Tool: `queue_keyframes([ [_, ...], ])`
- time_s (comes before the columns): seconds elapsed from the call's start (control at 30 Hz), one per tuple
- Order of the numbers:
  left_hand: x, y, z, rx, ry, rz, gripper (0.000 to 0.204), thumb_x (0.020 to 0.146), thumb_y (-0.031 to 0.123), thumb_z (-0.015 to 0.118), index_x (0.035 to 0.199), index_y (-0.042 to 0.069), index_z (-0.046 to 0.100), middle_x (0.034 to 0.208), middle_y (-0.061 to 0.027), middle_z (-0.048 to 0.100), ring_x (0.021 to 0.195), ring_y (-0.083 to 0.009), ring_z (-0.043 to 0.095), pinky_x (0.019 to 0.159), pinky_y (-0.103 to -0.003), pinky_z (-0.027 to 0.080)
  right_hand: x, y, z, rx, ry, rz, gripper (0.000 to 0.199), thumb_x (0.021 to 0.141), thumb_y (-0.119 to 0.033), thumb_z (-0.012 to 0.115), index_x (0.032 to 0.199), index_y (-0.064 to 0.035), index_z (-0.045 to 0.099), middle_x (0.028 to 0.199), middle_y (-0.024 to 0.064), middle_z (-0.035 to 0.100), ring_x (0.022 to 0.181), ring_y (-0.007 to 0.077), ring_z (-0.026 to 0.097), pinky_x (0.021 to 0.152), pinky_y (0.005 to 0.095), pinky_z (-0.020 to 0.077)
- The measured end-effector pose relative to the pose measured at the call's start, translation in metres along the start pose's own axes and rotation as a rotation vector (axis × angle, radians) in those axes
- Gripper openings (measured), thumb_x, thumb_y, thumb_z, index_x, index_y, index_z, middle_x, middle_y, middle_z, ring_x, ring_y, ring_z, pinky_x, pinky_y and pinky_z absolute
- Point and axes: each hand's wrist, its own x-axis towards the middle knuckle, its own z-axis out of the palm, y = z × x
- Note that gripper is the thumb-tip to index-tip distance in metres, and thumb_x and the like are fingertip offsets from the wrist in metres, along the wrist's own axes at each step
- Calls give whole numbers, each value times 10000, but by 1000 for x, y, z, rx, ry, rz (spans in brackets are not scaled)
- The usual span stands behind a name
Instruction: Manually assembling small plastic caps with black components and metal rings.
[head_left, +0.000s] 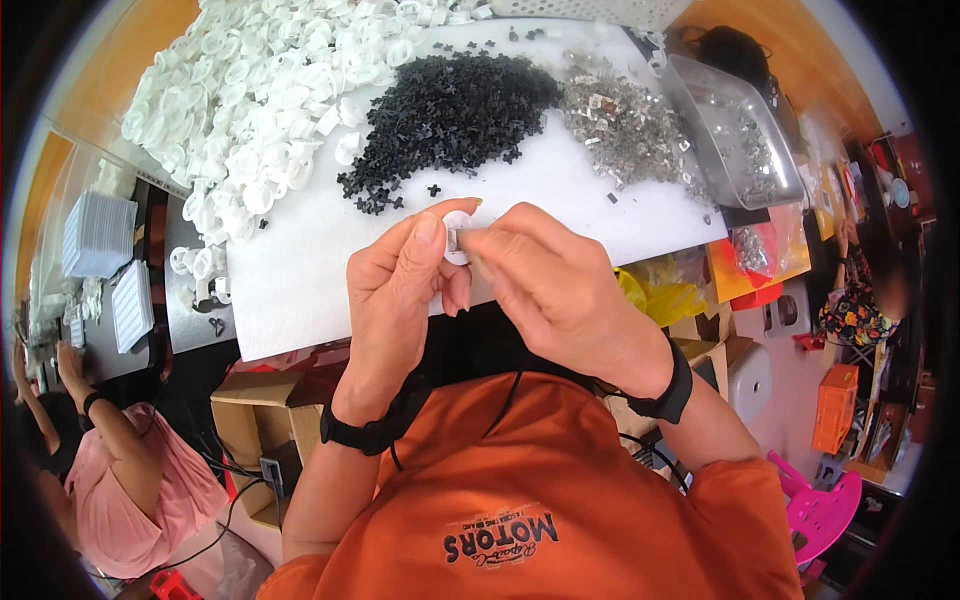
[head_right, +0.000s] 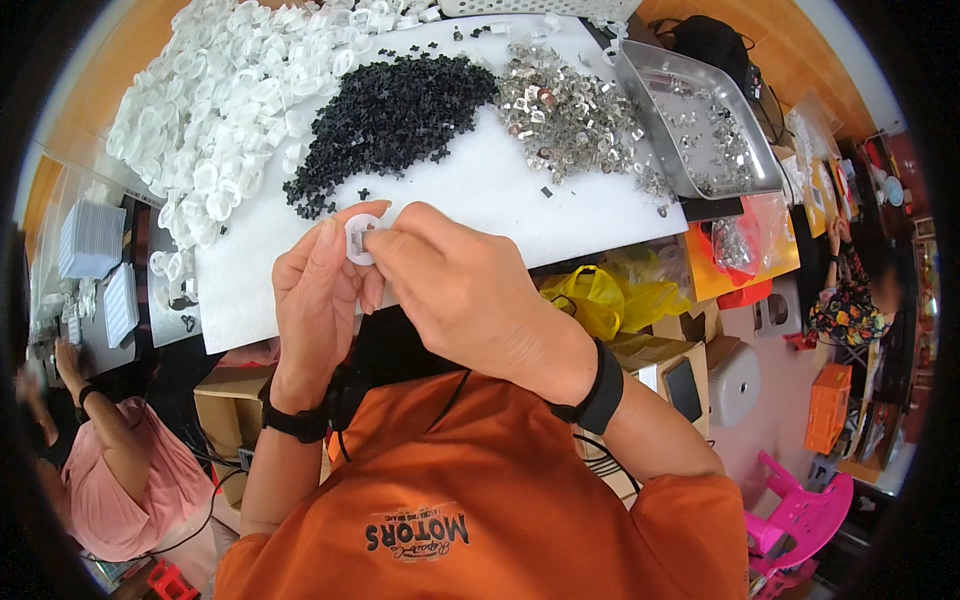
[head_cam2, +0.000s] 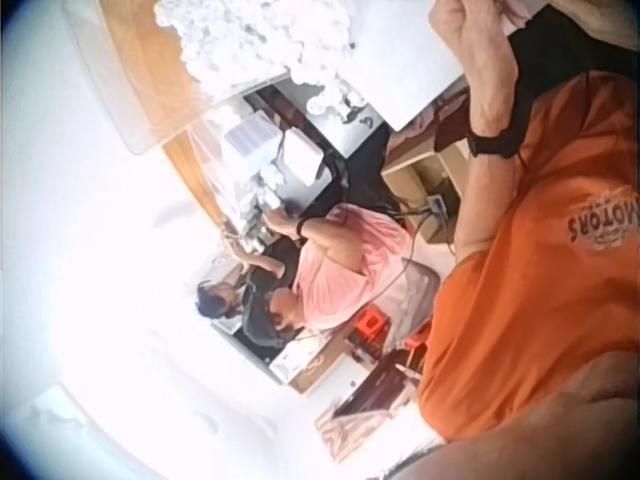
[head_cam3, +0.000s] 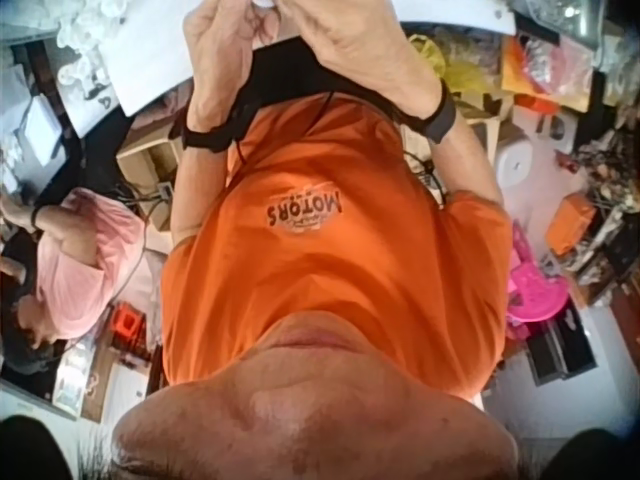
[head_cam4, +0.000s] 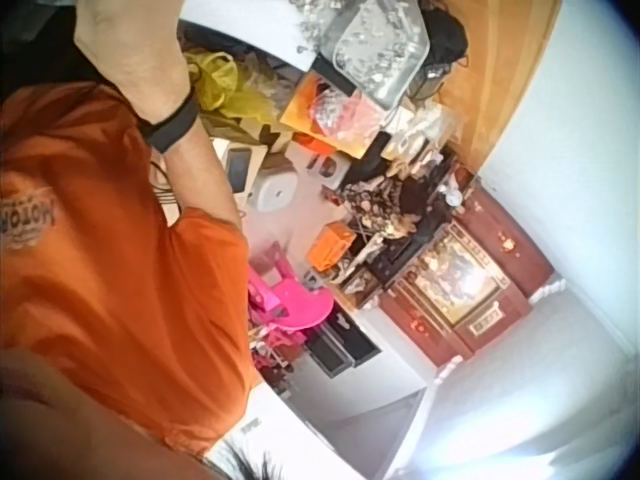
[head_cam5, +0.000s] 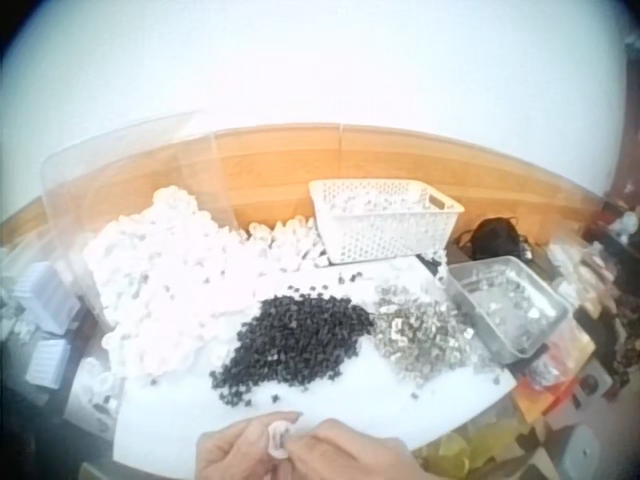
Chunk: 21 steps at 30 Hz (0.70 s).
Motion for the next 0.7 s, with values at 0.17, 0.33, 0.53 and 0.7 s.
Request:
queue_keyframes([
  [0.17,-1,-4,-1,-13,-14,56,372,982,272,469,1138,-39,603,704,-21,571,581,-65,496,530,-203,403,-1,-6,-1,234,41,154,99,833,7,573,930,-3,588,773,100,542,644,243,575,557,316,454],
  [0.33,-2,-4,0,-17,6,45,364,972,261,496,1152,-39,598,743,-16,574,618,-58,498,562,-202,416,2,-8,10,406,67,323,28,834,8,571,848,6,547,758,108,537,632,238,569,563,322,448],
  [0.53,-2,-6,1,37,22,79,356,964,249,517,1158,-40,596,762,-8,573,639,-58,496,585,-201,418,0,-5,20,457,124,330,41,832,26,552,811,10,521,747,109,534,583,223,571,533,315,454],
  [0.7,-3,-8,-2,30,22,69,339,963,234,519,1154,-33,603,809,-7,576,657,-60,499,599,-201,420,0,-5,25,537,136,371,44,834,36,541,807,10,518,739,105,534,577,208,573,525,309,456],
])
